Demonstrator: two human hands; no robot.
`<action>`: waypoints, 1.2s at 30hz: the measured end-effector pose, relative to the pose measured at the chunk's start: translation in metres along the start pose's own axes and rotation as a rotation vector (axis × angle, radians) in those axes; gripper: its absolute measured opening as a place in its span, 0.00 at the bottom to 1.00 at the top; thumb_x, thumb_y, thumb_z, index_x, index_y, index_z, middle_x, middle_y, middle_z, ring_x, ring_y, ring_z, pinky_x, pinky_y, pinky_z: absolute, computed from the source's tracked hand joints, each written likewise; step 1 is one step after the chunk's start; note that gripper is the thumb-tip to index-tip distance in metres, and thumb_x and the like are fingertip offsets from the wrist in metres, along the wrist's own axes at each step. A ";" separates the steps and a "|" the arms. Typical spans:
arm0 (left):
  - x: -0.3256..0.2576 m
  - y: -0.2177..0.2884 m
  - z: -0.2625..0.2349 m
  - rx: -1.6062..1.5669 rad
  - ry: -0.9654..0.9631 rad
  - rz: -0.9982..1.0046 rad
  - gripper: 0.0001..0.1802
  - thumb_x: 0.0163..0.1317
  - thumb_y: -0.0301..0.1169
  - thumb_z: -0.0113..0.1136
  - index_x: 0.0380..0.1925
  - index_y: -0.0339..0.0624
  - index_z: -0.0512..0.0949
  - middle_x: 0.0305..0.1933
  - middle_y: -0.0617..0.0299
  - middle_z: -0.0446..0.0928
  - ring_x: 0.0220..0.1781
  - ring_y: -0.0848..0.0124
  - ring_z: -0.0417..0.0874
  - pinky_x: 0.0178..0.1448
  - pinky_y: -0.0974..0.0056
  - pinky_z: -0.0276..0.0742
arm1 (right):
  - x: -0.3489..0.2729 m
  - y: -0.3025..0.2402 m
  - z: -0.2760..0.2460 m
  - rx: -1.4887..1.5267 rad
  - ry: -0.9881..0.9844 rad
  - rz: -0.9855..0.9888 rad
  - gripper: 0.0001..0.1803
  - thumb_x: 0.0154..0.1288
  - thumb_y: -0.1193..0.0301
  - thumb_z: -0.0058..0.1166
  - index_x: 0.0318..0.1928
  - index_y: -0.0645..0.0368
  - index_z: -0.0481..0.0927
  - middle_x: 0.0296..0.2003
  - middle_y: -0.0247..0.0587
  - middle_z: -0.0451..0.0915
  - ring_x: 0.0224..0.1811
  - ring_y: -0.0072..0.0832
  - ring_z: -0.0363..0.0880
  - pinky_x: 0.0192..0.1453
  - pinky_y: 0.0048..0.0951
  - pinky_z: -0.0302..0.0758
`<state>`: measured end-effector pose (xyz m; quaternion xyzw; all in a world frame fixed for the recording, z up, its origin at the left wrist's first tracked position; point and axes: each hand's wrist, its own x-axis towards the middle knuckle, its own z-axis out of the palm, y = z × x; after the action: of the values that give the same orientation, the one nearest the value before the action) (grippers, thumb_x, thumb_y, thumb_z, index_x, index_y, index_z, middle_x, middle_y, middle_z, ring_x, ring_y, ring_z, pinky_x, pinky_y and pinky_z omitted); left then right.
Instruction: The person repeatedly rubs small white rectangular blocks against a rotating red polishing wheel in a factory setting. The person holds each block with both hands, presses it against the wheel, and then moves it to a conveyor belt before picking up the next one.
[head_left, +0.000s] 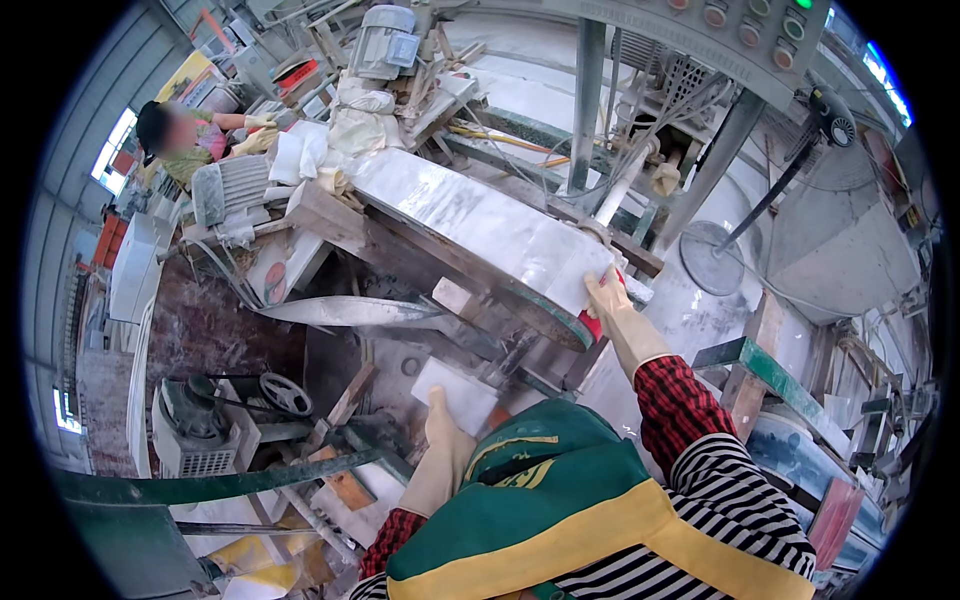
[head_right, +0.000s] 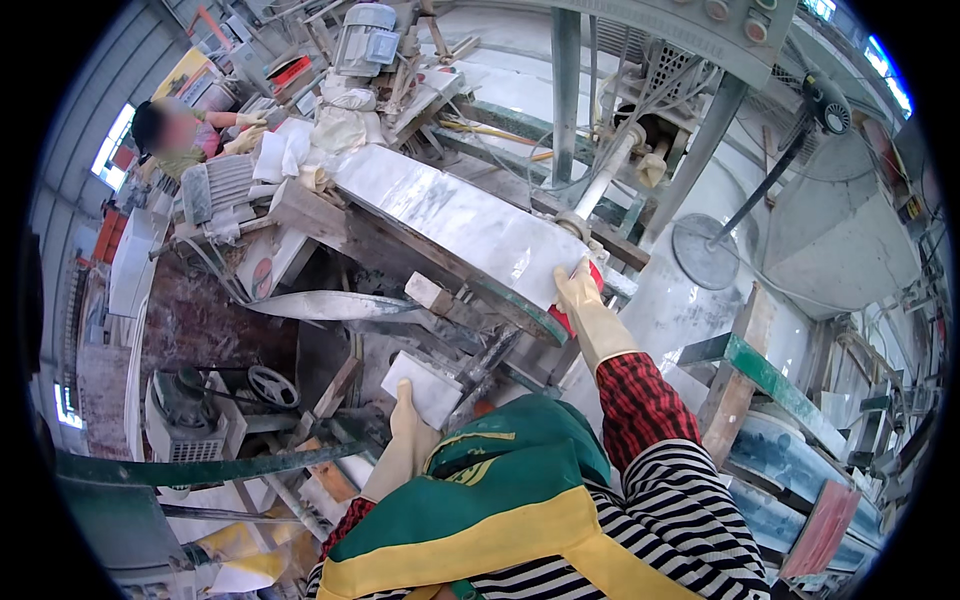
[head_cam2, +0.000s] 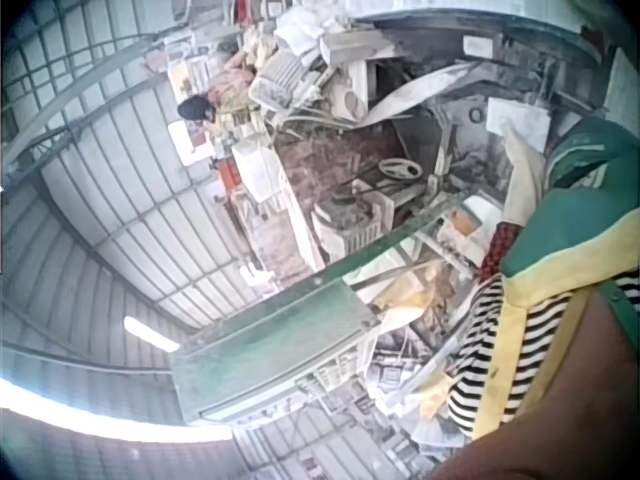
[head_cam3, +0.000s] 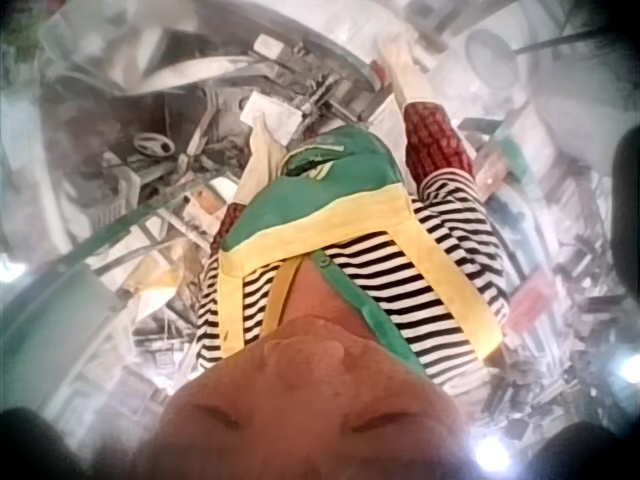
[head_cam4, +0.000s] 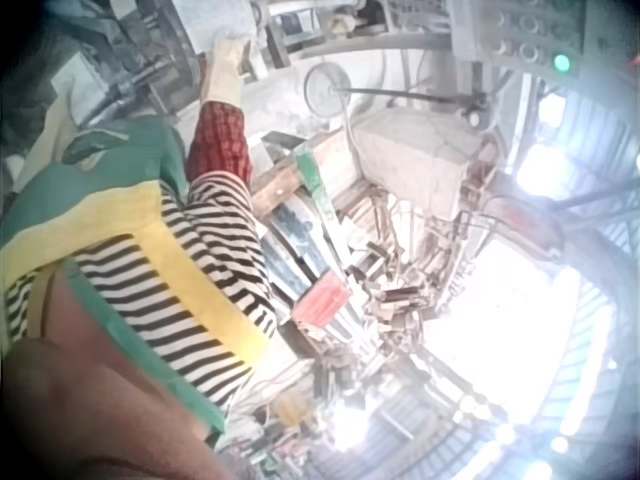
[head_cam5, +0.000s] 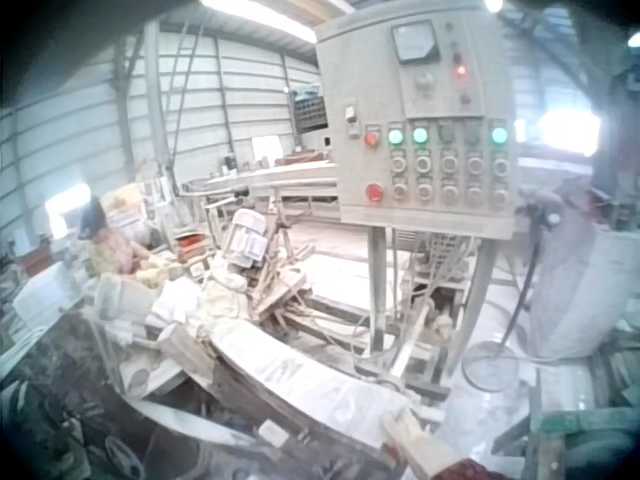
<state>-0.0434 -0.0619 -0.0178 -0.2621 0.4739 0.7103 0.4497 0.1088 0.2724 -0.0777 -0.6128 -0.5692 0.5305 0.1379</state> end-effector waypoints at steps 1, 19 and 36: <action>0.002 -0.001 -0.001 -0.001 0.005 0.001 0.26 0.74 0.52 0.50 0.61 0.47 0.74 0.61 0.58 0.79 0.60 0.53 0.81 0.66 0.42 0.75 | -0.005 -0.002 -0.001 0.044 -0.045 0.000 0.51 0.69 0.54 0.54 0.80 0.60 0.40 0.29 0.53 0.85 0.23 0.34 0.84 0.28 0.36 0.82; -0.018 -0.009 0.032 0.109 -0.159 0.016 0.31 0.73 0.58 0.45 0.62 0.48 0.73 0.59 0.55 0.79 0.59 0.49 0.80 0.60 0.38 0.75 | -0.024 0.008 -0.010 0.390 -0.115 -0.099 0.45 0.66 0.66 0.61 0.78 0.54 0.53 0.30 0.43 0.82 0.21 0.27 0.77 0.25 0.31 0.79; -0.006 -0.012 0.022 0.133 -0.192 0.059 0.30 0.72 0.59 0.47 0.61 0.48 0.73 0.56 0.55 0.80 0.51 0.49 0.83 0.47 0.40 0.77 | -0.046 -0.015 0.002 0.532 -0.077 0.002 0.44 0.64 0.66 0.67 0.77 0.53 0.59 0.36 0.36 0.82 0.31 0.23 0.79 0.38 0.25 0.80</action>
<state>-0.0289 -0.0427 -0.0093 -0.1484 0.4821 0.7120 0.4884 0.1084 0.2375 -0.0449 -0.5352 -0.4141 0.6843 0.2718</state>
